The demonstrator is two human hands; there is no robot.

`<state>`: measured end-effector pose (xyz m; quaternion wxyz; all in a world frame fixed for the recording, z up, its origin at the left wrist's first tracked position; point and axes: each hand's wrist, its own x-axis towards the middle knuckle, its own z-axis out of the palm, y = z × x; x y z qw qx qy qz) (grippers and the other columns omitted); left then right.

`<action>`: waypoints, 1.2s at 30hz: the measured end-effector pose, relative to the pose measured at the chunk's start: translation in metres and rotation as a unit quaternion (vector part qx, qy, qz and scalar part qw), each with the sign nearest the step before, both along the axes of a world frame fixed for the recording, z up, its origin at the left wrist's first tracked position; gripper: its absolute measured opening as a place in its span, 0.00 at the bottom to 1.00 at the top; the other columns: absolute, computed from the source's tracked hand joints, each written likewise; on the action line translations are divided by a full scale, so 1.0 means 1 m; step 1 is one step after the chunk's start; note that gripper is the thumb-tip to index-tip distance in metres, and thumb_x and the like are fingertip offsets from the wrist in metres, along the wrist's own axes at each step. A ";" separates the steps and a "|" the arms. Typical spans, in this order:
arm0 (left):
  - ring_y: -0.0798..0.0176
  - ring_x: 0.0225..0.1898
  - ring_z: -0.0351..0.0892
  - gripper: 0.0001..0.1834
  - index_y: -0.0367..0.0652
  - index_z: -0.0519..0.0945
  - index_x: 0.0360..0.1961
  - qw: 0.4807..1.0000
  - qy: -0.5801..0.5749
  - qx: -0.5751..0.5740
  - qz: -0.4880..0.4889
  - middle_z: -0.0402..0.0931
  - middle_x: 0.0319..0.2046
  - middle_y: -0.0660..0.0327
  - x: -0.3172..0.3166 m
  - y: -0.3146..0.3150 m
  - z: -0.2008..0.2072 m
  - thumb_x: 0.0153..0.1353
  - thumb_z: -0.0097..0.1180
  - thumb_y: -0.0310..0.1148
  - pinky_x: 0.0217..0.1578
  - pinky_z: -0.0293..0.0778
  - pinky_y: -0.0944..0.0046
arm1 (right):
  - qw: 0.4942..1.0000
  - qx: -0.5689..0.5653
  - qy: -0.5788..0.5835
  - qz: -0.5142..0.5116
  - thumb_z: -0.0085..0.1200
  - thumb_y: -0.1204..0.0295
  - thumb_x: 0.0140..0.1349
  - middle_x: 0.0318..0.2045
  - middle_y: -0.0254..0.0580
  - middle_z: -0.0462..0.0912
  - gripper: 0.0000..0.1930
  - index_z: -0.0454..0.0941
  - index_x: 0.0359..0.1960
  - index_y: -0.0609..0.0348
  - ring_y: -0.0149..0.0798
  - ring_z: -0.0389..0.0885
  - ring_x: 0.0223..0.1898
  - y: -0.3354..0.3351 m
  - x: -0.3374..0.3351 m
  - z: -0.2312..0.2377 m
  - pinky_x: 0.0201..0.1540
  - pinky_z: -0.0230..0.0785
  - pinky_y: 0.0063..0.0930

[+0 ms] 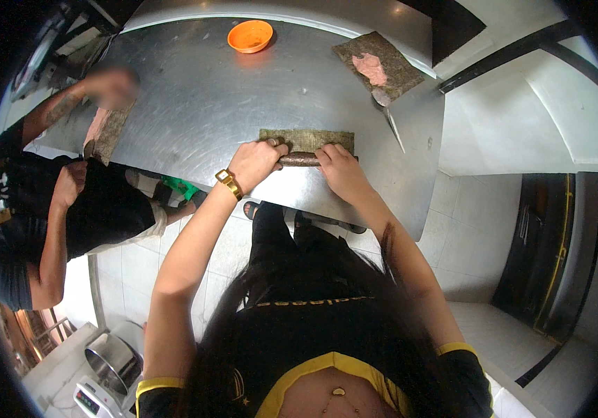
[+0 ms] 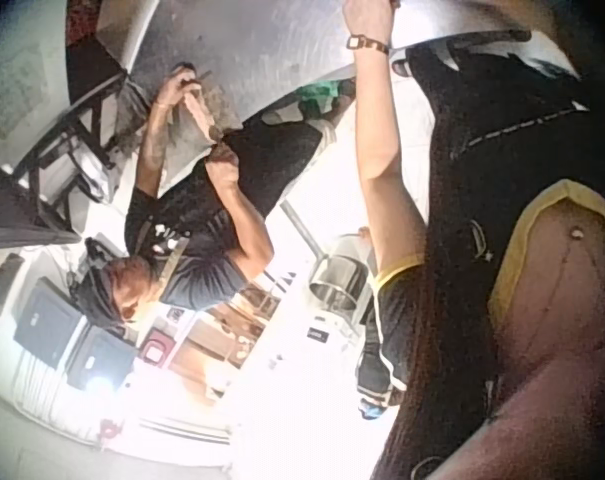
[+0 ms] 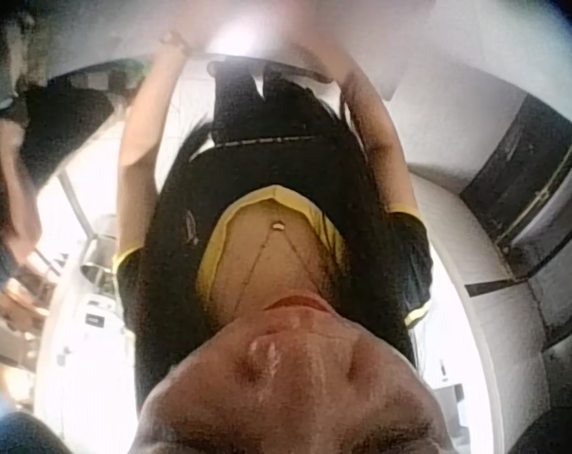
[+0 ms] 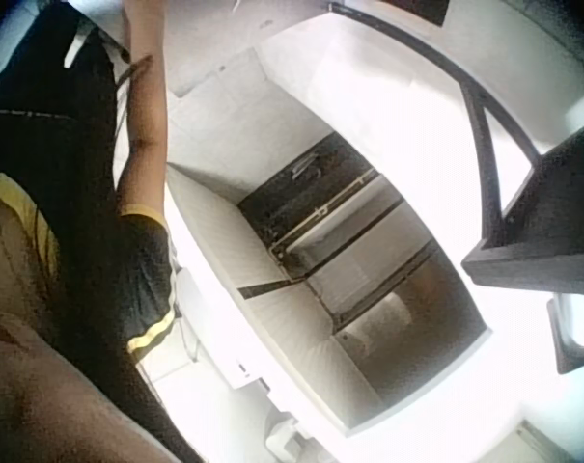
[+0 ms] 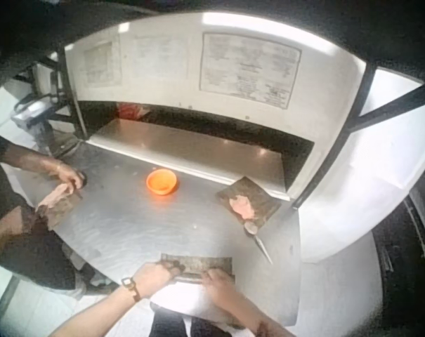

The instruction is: The person spreads a pink filling onto sheets of nori laid on a stainless steel table, then rolls each sheet into a cylindrical sushi roll using both hands. The person places the completed rolls onto a metal tray and repeats the process with additional sheets.

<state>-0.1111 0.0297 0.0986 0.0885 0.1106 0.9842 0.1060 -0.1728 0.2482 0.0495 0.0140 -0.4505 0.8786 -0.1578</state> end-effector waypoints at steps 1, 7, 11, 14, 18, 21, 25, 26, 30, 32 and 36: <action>0.51 0.37 0.81 0.17 0.47 0.78 0.44 1.000 -0.002 -0.001 -0.002 0.80 0.33 0.55 0.000 -0.001 -0.001 0.53 0.60 0.37 0.36 0.76 0.53 | 1.000 0.006 0.008 -0.005 0.55 0.73 0.54 0.42 0.45 0.75 0.16 0.75 0.44 0.65 0.46 0.73 0.46 0.006 -0.002 -0.003 0.51 0.69 0.36; 0.51 0.37 0.81 0.16 0.49 0.80 0.42 1.000 0.000 0.019 0.010 0.80 0.34 0.55 -0.004 -0.004 -0.003 0.50 0.63 0.37 0.37 0.76 0.54 | 0.995 0.071 -0.040 -0.054 0.57 0.73 0.52 0.45 0.44 0.74 0.17 0.75 0.45 0.63 0.47 0.73 0.48 0.032 -0.012 0.005 0.52 0.69 0.37; 0.52 0.37 0.81 0.18 0.49 0.80 0.41 0.996 -0.046 0.075 0.009 0.82 0.34 0.57 -0.018 -0.011 -0.008 0.46 0.67 0.36 0.36 0.75 0.55 | 0.999 0.034 0.025 -0.029 0.57 0.73 0.51 0.45 0.43 0.73 0.19 0.74 0.46 0.62 0.46 0.72 0.49 0.022 -0.009 0.013 0.53 0.68 0.36; 0.52 0.37 0.81 0.18 0.47 0.78 0.38 0.988 -0.092 0.115 0.037 0.82 0.33 0.59 -0.029 -0.016 -0.005 0.44 0.68 0.34 0.35 0.75 0.55 | 0.998 -0.043 0.030 0.037 0.56 0.73 0.51 0.43 0.44 0.73 0.19 0.74 0.45 0.64 0.45 0.73 0.48 -0.004 0.000 0.021 0.52 0.69 0.36; 0.52 0.37 0.81 0.20 0.46 0.77 0.38 0.984 -0.111 0.135 0.036 0.82 0.32 0.59 -0.033 -0.023 -0.004 0.43 0.69 0.34 0.35 0.75 0.56 | 0.996 -0.058 0.007 0.069 0.55 0.72 0.51 0.41 0.43 0.73 0.18 0.73 0.45 0.66 0.44 0.72 0.47 -0.030 0.004 0.011 0.51 0.70 0.35; 0.52 0.40 0.80 0.22 0.45 0.76 0.40 0.995 -0.026 0.099 0.019 0.80 0.36 0.59 -0.021 -0.021 0.004 0.43 0.69 0.36 0.36 0.75 0.56 | 0.994 -0.080 0.030 0.068 0.56 0.72 0.52 0.39 0.43 0.72 0.19 0.73 0.45 0.67 0.45 0.72 0.46 -0.032 0.005 0.001 0.50 0.70 0.35; 0.53 0.43 0.78 0.23 0.45 0.76 0.43 0.993 0.075 0.089 0.008 0.75 0.41 0.59 -0.003 -0.013 0.007 0.44 0.67 0.37 0.40 0.76 0.55 | 0.996 -0.066 -0.007 0.057 0.56 0.71 0.52 0.39 0.44 0.71 0.19 0.73 0.46 0.68 0.45 0.71 0.45 -0.033 0.001 -0.001 0.49 0.70 0.36; 0.53 0.44 0.78 0.23 0.45 0.76 0.43 0.994 0.076 0.077 0.003 0.75 0.41 0.59 0.000 -0.013 0.005 0.44 0.67 0.36 0.40 0.76 0.55 | 0.996 -0.066 -0.014 0.056 0.56 0.72 0.52 0.39 0.44 0.71 0.19 0.73 0.46 0.68 0.45 0.71 0.45 -0.034 0.000 0.002 0.49 0.70 0.36; 0.54 0.42 0.79 0.20 0.44 0.76 0.43 0.996 0.081 0.038 -0.009 0.77 0.38 0.58 0.005 -0.014 -0.013 0.48 0.64 0.35 0.39 0.77 0.56 | 0.997 -0.061 -0.012 0.045 0.54 0.74 0.52 0.39 0.45 0.71 0.19 0.73 0.47 0.68 0.45 0.71 0.45 -0.038 0.000 0.006 0.49 0.70 0.35; 0.53 0.40 0.79 0.18 0.44 0.77 0.43 0.996 0.079 0.036 -0.007 0.78 0.36 0.58 0.004 -0.015 -0.015 0.49 0.63 0.35 0.39 0.77 0.56 | 0.995 -0.077 0.017 0.054 0.53 0.74 0.53 0.39 0.45 0.71 0.18 0.73 0.46 0.68 0.45 0.71 0.44 -0.042 0.005 0.009 0.48 0.70 0.35; 0.52 0.36 0.81 0.17 0.45 0.78 0.42 0.999 0.036 0.028 -0.001 0.79 0.33 0.56 -0.003 -0.016 -0.010 0.51 0.62 0.35 0.37 0.77 0.55 | 0.996 -0.059 0.054 0.034 0.50 0.73 0.55 0.38 0.45 0.72 0.14 0.73 0.42 0.66 0.45 0.72 0.44 -0.039 0.004 0.000 0.48 0.71 0.35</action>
